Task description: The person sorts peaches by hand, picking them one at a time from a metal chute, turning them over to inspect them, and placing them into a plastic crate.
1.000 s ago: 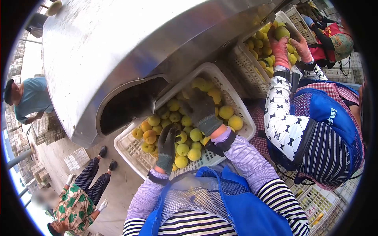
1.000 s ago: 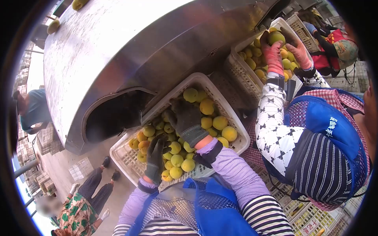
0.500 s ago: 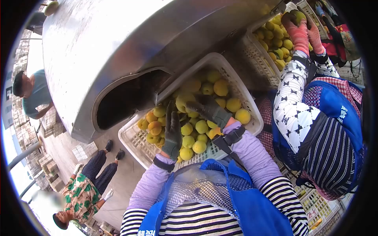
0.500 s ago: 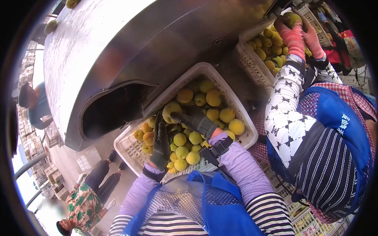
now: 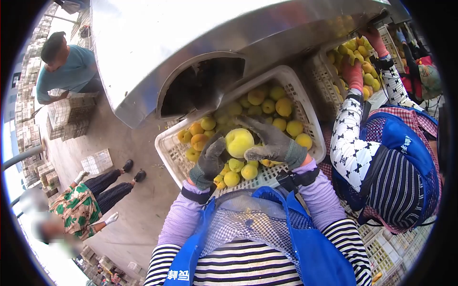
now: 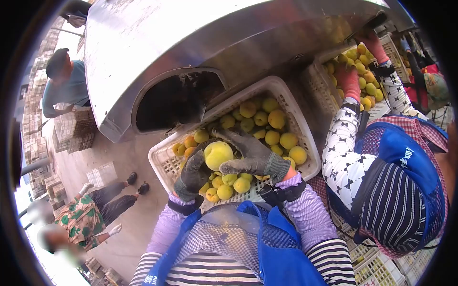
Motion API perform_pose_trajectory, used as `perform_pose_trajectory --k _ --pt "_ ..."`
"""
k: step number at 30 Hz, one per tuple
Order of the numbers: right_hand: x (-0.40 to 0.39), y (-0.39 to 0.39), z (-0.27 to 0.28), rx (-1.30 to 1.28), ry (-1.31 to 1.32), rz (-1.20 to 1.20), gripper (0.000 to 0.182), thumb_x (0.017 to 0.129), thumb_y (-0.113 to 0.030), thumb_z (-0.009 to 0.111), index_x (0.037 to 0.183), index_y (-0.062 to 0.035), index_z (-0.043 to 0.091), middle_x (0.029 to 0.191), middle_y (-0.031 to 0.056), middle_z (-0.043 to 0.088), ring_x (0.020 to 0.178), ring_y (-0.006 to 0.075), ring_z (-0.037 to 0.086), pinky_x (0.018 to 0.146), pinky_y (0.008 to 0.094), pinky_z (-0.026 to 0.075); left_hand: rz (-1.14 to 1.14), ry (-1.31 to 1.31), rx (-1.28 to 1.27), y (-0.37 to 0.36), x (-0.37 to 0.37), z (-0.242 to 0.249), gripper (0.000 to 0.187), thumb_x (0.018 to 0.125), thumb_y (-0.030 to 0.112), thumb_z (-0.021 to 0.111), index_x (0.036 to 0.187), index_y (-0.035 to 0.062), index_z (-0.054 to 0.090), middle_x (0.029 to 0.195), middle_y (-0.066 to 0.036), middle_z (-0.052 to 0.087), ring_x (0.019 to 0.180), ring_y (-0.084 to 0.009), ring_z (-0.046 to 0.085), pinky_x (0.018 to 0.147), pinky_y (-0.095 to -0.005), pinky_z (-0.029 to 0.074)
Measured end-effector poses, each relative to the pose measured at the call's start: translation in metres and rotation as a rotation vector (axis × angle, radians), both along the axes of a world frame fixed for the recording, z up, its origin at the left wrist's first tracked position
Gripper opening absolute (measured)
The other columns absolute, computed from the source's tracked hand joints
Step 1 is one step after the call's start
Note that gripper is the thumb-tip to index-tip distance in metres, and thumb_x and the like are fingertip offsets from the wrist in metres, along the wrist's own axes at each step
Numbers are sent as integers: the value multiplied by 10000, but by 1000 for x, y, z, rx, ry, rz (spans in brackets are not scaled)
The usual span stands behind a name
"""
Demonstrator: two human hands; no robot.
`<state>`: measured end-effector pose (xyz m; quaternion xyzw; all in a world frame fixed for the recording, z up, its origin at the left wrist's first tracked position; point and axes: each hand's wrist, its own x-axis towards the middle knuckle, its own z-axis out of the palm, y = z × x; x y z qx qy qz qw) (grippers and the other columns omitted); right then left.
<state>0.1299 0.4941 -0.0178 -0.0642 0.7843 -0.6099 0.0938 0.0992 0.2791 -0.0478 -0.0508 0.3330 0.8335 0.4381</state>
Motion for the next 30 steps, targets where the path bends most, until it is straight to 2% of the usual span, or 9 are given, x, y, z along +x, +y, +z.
perform_pose_trajectory --k 4,6,8,15,18,19,23,26,30 --pt "11 -22 2 253 -41 -202 818 712 -421 830 1376 -65 512 1267 184 572 1086 330 618 905 404 521 152 62 -348 2 4 12 483 970 311 615 1327 10 488 1263 -131 581 1186 -244 575 1010 -372 480" --pt "17 -42 4 491 -8 -358 829 684 -366 850 1375 -61 510 1268 177 563 1093 330 614 891 407 528 234 279 -413 2 17 14 423 956 211 644 1298 16 489 1215 -115 589 1094 -202 598 946 -336 501" --pt "26 -51 4 476 92 -362 833 660 -339 857 1366 -56 518 1251 175 564 1069 332 621 871 401 537 256 524 -508 1 35 9 420 951 162 646 1305 11 478 1210 -116 587 1063 -186 596 935 -327 498" --pt "28 -67 8 481 299 -364 815 650 -336 846 1342 -37 536 1210 175 573 990 329 639 812 401 543 441 565 -537 -8 43 5 397 961 145 627 1295 -13 481 1204 -126 591 1090 -174 585 936 -304 495" --pt "3 -79 22 776 457 -345 731 684 -382 836 1275 -28 593 1141 151 599 901 300 661 725 378 556 566 444 -582 -18 42 -4 361 1009 175 544 1308 -17 482 1207 -120 594 1096 -176 585 906 -302 516" --pt "-10 -85 25 802 516 -401 654 698 -444 816 1185 -43 644 1015 122 647 862 296 665 682 393 548 570 394 -510 -21 43 -4 347 1034 187 483 1312 -21 482 1235 -128 591 1077 -196 605 881 -313 537" --pt "-61 -100 -4 943 377 -398 431 741 -442 800 948 -80 690 822 104 674 780 281 671 687 409 542 562 364 -441 -36 57 -25 350 1043 211 479 1326 7 483 1231 -154 624 1022 -232 653 848 -359 552" --pt "-103 -106 -22 644 600 -270 581 748 -442 778 1181 -91 612 956 158 673 844 317 654 780 460 513 507 320 -460 -41 59 -23 340 1043 201 476 1322 7 483 1229 -156 625 1027 -240 657 846 -358 552" --pt "-92 -100 5 597 508 -426 558 769 -409 773 1212 -118 598 1039 137 664 843 325 649 817 481 504 494 239 -476 -35 53 -27 337 1046 228 468 1314 27 501 1188 -142 641 1023 -219 666 851 -336 546"
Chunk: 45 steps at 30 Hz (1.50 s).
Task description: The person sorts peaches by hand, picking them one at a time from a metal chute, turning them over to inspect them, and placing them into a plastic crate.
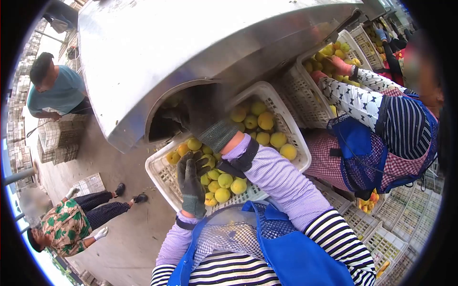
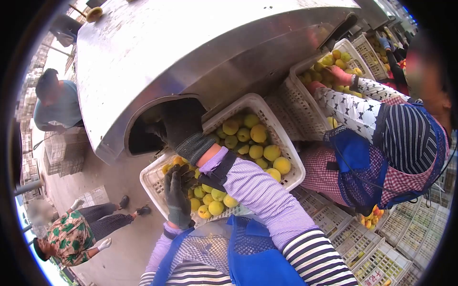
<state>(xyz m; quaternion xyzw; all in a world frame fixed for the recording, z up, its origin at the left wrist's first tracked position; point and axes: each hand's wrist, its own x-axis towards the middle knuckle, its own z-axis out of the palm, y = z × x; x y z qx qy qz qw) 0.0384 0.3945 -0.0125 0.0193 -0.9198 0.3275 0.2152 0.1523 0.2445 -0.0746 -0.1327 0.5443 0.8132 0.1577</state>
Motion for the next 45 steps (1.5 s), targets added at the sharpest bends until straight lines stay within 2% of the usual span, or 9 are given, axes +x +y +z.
perform_pose_trajectory --k 3,7,14,18,21,28,31,36,45 --pt "44 23 2 -347 -66 50 583 785 -431 755 1238 -109 579 1128 150 636 911 336 647 848 501 495 -13 -62 -6 3 3 -2 329 1042 239 482 1302 39 509 1199 -141 641 1008 -237 660 833 -346 549" --pt "63 95 -139 31 -532 -299 617 766 -376 783 1266 -96 551 1204 149 605 1092 347 599 911 481 476 -61 -181 -28 0 7 -22 312 1044 238 477 1287 46 515 1196 -137 642 986 -240 651 809 -352 544" --pt "26 108 -236 41 -673 -108 755 726 -383 820 1334 -79 490 1304 169 554 1191 355 548 1028 471 412 -134 -327 -26 23 0 -12 374 1027 276 505 1330 57 494 1130 -122 652 958 -230 645 811 -347 540" --pt "74 74 -116 -2 -580 403 788 720 -400 819 1351 -74 476 1324 198 533 1217 362 529 1056 457 396 -214 -146 120 30 -9 -16 525 955 194 634 1410 45 418 1184 -127 612 1078 -255 615 936 -378 518" --pt "74 125 -93 165 -783 93 599 770 -303 753 1266 -57 523 1235 183 573 1151 333 566 975 457 446 -538 345 -370 25 -12 -17 592 836 -42 723 1360 12 452 1277 -153 569 1139 -222 598 957 -364 534" --pt "78 183 -215 703 -633 -402 308 839 -116 626 1137 -43 601 1157 158 614 1090 296 596 870 453 487 -435 -121 121 34 -16 7 592 811 -17 757 1332 -33 478 1289 -154 569 1105 -223 619 971 -368 536" --pt "75 201 -168 403 -872 -164 417 808 -194 698 1190 -63 591 1202 147 606 1108 301 590 906 434 483 -620 248 -174 29 -18 -6 564 917 160 696 1398 -1 450 1270 -184 600 1003 -263 651 876 -353 573" --pt "103 136 -34 -693 -602 299 800 708 -341 836 1386 -83 499 1368 173 543 1261 314 532 1054 404 434 -575 -283 170 24 -30 9 761 1000 554 449 1524 28 279 1354 -186 548 1030 -232 648 854 -332 552" --pt "123 74 13 -435 -565 349 937 685 -371 851 1452 -45 422 1413 198 497 1280 349 505 1055 430 434 -565 -41 136 4 -21 26 602 981 213 590 1475 -19 337 1404 -149 486 1277 -231 493 1078 -348 409"
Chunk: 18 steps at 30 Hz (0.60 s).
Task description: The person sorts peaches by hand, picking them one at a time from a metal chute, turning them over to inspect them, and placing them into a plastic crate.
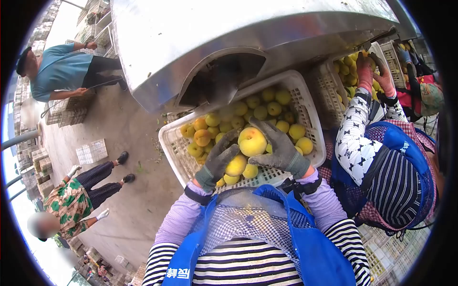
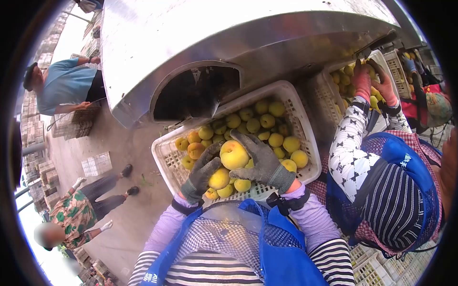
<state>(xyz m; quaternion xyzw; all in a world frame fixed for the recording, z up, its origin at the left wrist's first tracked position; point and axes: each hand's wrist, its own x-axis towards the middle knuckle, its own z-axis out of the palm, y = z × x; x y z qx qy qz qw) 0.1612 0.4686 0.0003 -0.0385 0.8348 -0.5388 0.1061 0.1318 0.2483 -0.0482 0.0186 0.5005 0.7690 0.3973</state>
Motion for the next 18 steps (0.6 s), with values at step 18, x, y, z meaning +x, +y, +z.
perform_pose_trajectory --k 18 --pt "-10 -38 27 225 266 -201 893 617 -350 884 1357 -29 501 1214 172 546 1099 345 568 920 428 503 216 396 -159 -8 -7 38 505 962 197 598 1388 -41 469 1353 -163 551 1200 -223 551 1025 -337 445"
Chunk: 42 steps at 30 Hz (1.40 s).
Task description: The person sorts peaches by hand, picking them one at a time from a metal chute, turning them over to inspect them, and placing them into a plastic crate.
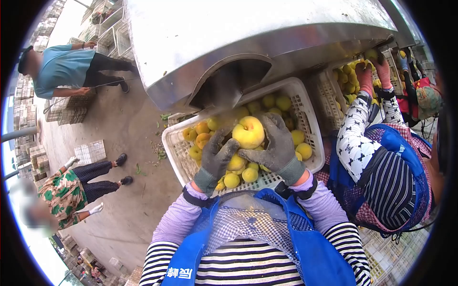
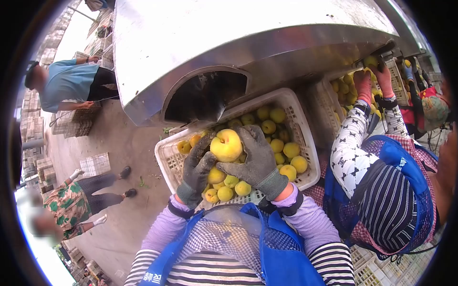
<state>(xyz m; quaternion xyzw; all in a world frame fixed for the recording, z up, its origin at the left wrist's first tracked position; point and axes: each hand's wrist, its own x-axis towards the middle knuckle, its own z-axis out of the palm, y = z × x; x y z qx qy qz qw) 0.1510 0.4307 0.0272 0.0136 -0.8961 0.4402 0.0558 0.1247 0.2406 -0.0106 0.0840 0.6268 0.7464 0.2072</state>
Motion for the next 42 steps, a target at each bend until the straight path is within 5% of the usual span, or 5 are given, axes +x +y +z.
perform_pose_trajectory --k 20,22,28,31,42 --pt "-148 -43 -38 803 10 -66 638 688 -512 812 1131 -87 640 1095 158 659 1004 316 644 837 460 526 394 -489 305 -32 3 -31 389 1000 168 549 1339 -21 518 1198 -142 642 1062 -218 640 912 -336 536" --pt "-154 -35 -43 952 266 41 656 692 -504 813 1158 -76 637 1098 166 664 1013 313 645 838 453 528 281 -30 -22 -38 4 -29 429 953 85 606 1354 -21 500 1222 -146 633 1103 -216 626 950 -335 524" --pt "-75 -44 26 5 17 121 741 701 -442 823 1296 -74 579 1049 165 640 921 330 640 822 439 521 208 178 -54 -41 6 -30 582 886 53 712 1391 -37 437 1339 -163 567 1205 -232 578 1035 -351 475" --pt "-25 -59 -4 364 62 222 793 681 -444 852 1311 -61 559 1017 167 632 929 314 634 814 418 523 197 43 172 -32 14 -23 560 911 67 687 1398 -36 430 1376 -176 532 1242 -248 549 1067 -373 447" --pt "-5 -1 2 -697 -382 258 882 779 -433 812 1417 53 445 1258 166 592 1145 219 578 994 344 462 86 -341 542 -3 17 13 579 1043 365 460 1474 -2 339 1396 -161 487 1264 -261 519 1091 -378 410"
